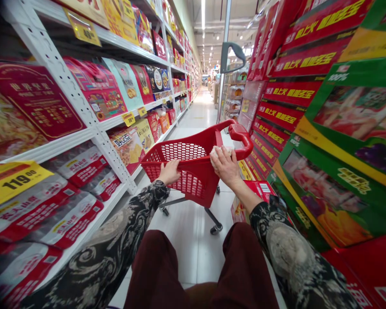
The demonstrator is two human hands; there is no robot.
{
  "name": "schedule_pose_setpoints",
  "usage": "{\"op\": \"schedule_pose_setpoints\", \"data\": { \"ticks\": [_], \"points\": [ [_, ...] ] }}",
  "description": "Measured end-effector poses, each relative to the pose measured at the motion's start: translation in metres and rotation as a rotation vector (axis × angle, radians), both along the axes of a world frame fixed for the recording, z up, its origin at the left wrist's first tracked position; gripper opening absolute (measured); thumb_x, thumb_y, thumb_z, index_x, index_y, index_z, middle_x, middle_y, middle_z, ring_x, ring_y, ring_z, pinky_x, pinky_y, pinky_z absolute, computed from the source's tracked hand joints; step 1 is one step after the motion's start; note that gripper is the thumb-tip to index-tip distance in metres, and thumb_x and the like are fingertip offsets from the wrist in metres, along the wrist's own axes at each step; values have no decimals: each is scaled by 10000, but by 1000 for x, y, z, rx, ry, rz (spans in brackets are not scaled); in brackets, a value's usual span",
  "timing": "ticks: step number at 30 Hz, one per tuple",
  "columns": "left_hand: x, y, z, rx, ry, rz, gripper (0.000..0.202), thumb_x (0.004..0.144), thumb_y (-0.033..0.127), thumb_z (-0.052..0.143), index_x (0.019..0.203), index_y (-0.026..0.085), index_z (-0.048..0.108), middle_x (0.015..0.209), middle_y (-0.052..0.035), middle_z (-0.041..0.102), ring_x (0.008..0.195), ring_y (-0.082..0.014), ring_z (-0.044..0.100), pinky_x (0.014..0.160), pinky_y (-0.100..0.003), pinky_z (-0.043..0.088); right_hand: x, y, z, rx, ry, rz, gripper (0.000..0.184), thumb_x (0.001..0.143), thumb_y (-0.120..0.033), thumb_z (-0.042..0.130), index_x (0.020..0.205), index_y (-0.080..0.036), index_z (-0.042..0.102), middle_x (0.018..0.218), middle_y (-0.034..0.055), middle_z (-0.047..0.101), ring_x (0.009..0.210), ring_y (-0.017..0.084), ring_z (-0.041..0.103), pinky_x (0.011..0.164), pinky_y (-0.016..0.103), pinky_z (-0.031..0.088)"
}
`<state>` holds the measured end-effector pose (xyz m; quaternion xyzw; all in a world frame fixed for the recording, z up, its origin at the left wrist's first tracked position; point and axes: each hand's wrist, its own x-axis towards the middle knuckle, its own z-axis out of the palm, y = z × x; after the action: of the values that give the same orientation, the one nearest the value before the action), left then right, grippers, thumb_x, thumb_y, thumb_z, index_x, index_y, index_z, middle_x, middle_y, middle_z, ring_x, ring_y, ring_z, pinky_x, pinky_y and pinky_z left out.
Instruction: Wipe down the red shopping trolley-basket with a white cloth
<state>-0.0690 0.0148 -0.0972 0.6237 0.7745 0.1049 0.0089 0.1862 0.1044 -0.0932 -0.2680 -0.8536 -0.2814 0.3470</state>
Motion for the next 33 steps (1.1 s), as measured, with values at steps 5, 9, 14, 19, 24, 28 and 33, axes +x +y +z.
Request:
{"op": "schedule_pose_setpoints", "data": {
  "ticks": [5, 9, 14, 19, 24, 28, 33],
  "points": [
    [16, -8, -3, 13, 45, -34, 697, 731, 215, 458, 1398, 187, 260, 1493, -81, 290, 1370, -247, 242, 1103, -609, 133, 22, 13, 12, -9, 15, 102, 329, 914, -194, 455, 1228, -203, 551, 1293, 88, 562, 1238, 223, 477, 1045, 423, 359],
    [28, -15, -6, -4, 63, -62, 722, 734, 239, 465, 1415, 197, 227, 1511, -70, 248, 1387, -259, 199, 1100, -612, 132, 22, 9, -1, 2, 115, 129, 305, 917, -202, 461, 1197, -175, 579, 1257, 102, 589, 1231, 228, 489, 1045, 438, 374],
    [40, -21, -5, -28, -6, -59, 763, 737, 252, 484, 1433, 181, 179, 1537, -70, 155, 1410, -243, 133, 1100, -610, 117, 14, -12, -63, -81, 103, 155, 324, 909, -113, 408, 1149, -181, 616, 1235, 101, 604, 1253, 232, 465, 1030, 454, 388],
    [42, -26, -4, -55, -29, -107, 767, 729, 233, 474, 1434, 190, 176, 1539, -58, 145, 1416, -229, 113, 1112, -588, 116, 16, -36, -117, -250, -88, 179, 285, 900, -128, 432, 1084, -166, 647, 1149, 128, 651, 1186, 240, 529, 995, 463, 423],
    [27, -34, -10, -28, -17, -18, 768, 731, 231, 472, 1428, 112, 174, 1537, -107, 121, 1417, -235, 109, 1116, -583, 102, 8, -38, -78, -180, 89, 208, 348, 913, -145, 411, 1210, -202, 581, 1276, 95, 575, 1298, 222, 408, 1055, 446, 366],
    [23, -39, -14, -46, 13, 18, 788, 717, 219, 492, 1429, 111, 170, 1539, -101, 110, 1420, -231, 91, 1113, -590, 103, -5, -21, -42, -145, 260, 139, 391, 919, -153, 393, 1279, -229, 526, 1351, 63, 508, 1351, 226, 316, 1108, 457, 280],
    [24, -42, -16, -65, 38, -14, 782, 723, 234, 482, 1432, 131, 167, 1539, -90, 124, 1420, -229, 92, 1114, -584, 114, -16, -21, -82, -235, 133, 139, 342, 923, -163, 413, 1213, -214, 586, 1293, 71, 563, 1295, 230, 412, 1061, 417, 362]
  ]
}}
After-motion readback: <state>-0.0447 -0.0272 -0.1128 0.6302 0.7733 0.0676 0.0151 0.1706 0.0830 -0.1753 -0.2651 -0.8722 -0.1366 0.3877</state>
